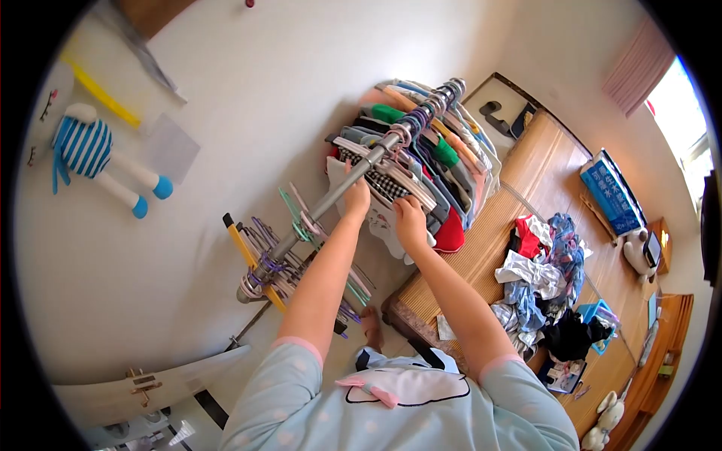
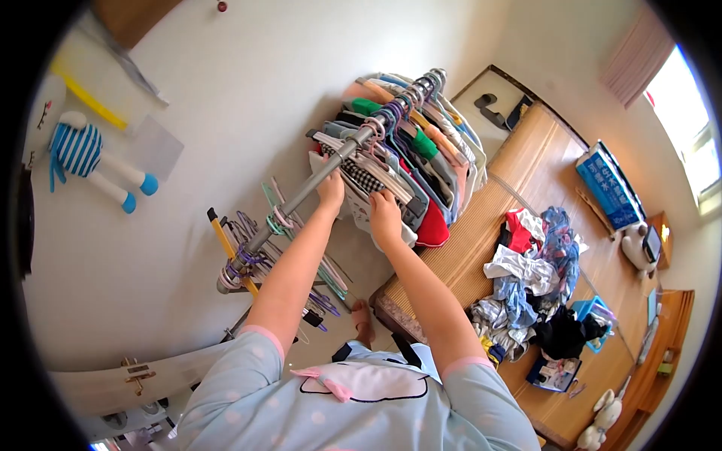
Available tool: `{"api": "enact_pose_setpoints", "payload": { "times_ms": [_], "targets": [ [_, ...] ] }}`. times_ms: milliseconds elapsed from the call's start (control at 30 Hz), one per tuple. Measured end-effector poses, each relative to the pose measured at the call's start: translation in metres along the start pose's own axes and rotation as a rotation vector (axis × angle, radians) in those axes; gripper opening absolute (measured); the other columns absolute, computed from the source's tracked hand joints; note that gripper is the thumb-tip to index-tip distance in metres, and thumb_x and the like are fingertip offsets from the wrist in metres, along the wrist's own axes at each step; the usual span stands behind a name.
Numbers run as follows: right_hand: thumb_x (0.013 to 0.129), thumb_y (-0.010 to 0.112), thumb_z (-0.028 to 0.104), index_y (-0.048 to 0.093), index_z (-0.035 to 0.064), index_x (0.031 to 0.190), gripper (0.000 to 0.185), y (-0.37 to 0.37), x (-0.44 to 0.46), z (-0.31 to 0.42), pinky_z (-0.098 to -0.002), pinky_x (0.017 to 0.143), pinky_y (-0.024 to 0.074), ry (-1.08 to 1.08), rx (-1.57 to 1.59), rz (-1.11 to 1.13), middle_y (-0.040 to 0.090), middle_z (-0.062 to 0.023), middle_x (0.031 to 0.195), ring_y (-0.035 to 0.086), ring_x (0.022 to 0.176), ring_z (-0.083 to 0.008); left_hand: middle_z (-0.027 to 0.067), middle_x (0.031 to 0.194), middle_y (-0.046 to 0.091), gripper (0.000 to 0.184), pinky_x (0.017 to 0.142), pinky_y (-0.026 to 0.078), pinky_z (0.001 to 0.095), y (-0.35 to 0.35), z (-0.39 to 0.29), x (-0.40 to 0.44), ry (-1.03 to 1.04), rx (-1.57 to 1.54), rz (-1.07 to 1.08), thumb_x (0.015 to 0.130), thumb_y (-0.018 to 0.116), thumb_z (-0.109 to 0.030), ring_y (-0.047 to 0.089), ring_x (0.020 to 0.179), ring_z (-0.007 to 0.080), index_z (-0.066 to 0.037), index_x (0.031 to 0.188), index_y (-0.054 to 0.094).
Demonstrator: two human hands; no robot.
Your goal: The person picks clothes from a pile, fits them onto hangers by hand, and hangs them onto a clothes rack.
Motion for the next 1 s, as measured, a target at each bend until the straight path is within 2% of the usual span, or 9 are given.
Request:
{"api": "enact_pose_setpoints", "payload": {
  "times_ms": [133,300,333,367,433,500,700,800,1000],
  "targets": [
    [0.089,0.056,0.011,0.065,0.0035,0.097,0.014,0.002,0.009,-0.012,-0.0425,0.075,0.049,0.044,-0.037,-0.051,0.061,-0.0164,0.096,0.061,0.088,-0.0372,0.0266,0.148,0.029,0.059,0.11,0.026,0.0409,0.019,-0.019,-0.006,-0.001,-0.224,0.059,0.1,0.035,-0.029,0.031,0.136,0.039,-0.005,0.15,0.014],
    [0.088,0.055,0.011,0.059,0.0083,0.111,0.023,-0.02,-0.001,-0.019,-0.0458,0.076,0.05,0.041,-0.029,0.095,0.061,-0.0181,0.101,0.061,0.091,-0.0377,0.033,0.136,0.041,0.055,0.107,0.03,0.0434,0.047,0.043,0.033,-0.123,-0.135,-0.032,0.096,0.036,-0.032,0.04,0.128,0.0416,0.009,0.132,0.041],
    [0.086,0.057,0.01,0.058,0.0067,0.111,0.026,-0.032,-0.011,-0.017,-0.0459,0.076,0.0501,-0.038,-0.019,0.061,0.061,-0.0186,0.1,0.061,0.09,-0.0374,0.0213,0.139,0.041,0.056,0.104,0.034,0.0399,0.044,0.09,0.071,-0.253,-0.195,0.082,0.097,0.04,-0.029,0.045,0.124,0.031,0.008,0.138,0.031],
    [0.084,0.058,0.009,0.056,0.0051,0.112,0.028,-0.048,-0.027,-0.021,-0.046,0.077,0.0502,-0.108,-0.02,0.024,0.061,-0.0191,0.099,0.062,0.089,-0.0371,0.03,0.12,0.054,0.045,0.1,0.038,0.0457,0.036,0.03,0.023,-0.197,0.199,-0.092,0.093,0.042,-0.025,0.05,0.117,0.038,0.01,0.119,0.049],
    [0.082,0.058,0.007,0.057,0.0041,0.111,0.029,-0.08,-0.071,-0.043,-0.0446,0.079,0.0498,-0.171,0.015,-0.007,0.061,-0.018,0.1,0.06,0.092,-0.036,0.026,0.142,0.033,0.067,0.102,0.041,0.0443,0.04,0.028,-0.005,-0.269,-0.16,-0.305,0.093,0.045,-0.022,0.052,0.117,0.0355,0.004,0.146,0.014],
    [0.079,0.056,0.003,0.059,0.0035,0.109,0.03,-0.121,-0.131,-0.076,-0.044,0.083,0.0489,0.007,-0.029,0.039,0.062,-0.0173,0.102,0.059,0.095,-0.0363,0.0248,0.148,0.02,0.081,0.107,0.036,0.0477,0.046,-0.022,-0.078,-0.414,-0.519,-0.147,0.092,0.047,-0.024,0.04,0.129,0.0354,-0.01,0.149,-0.01],
    [0.071,0.069,0.016,0.055,-0.0002,0.118,0.051,-0.223,-0.362,-0.214,-0.0434,0.092,0.0461,1.289,-0.285,-0.055,0.061,-0.0238,0.112,0.057,0.108,-0.0383,0.0206,0.145,0.024,0.068,0.108,0.028,0.0395,0.129,0.057,-0.278,-0.232,-0.252,0.422,0.089,0.056,-0.009,0.032,0.131,0.028,-0.001,0.144,0.016],
    [0.07,0.072,0.02,0.046,0.0014,0.129,0.068,-0.249,-0.414,-0.232,-0.0428,0.094,0.0447,1.35,-0.232,-0.242,0.058,-0.0249,0.112,0.055,0.11,-0.0391,0.0191,0.138,0.037,0.068,0.083,0.047,0.0353,0.153,0.077,-0.351,-0.633,0.091,0.88,0.086,0.065,-0.017,0.049,0.11,0.0233,-0.013,0.142,0.025],
    [0.06,0.084,0.028,0.034,0.0136,0.141,0.096,-0.234,-0.412,-0.271,-0.0443,0.102,0.0366,1.219,-0.236,-0.008,0.048,-0.018,0.132,0.046,0.121,-0.0341,0.0177,0.127,0.051,0.053,0.085,0.047,0.0295,0.178,0.095,-0.366,-0.517,0.216,1.031,0.087,0.063,-0.015,0.054,0.102,0.0175,-0.003,0.133,0.04]
  ]
}}
Point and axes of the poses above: each hand's wrist, its own x-axis towards the middle knuckle, its own y-axis out of the palm, z = x × y, the point moved 3 cm from there along x, towards the middle knuckle
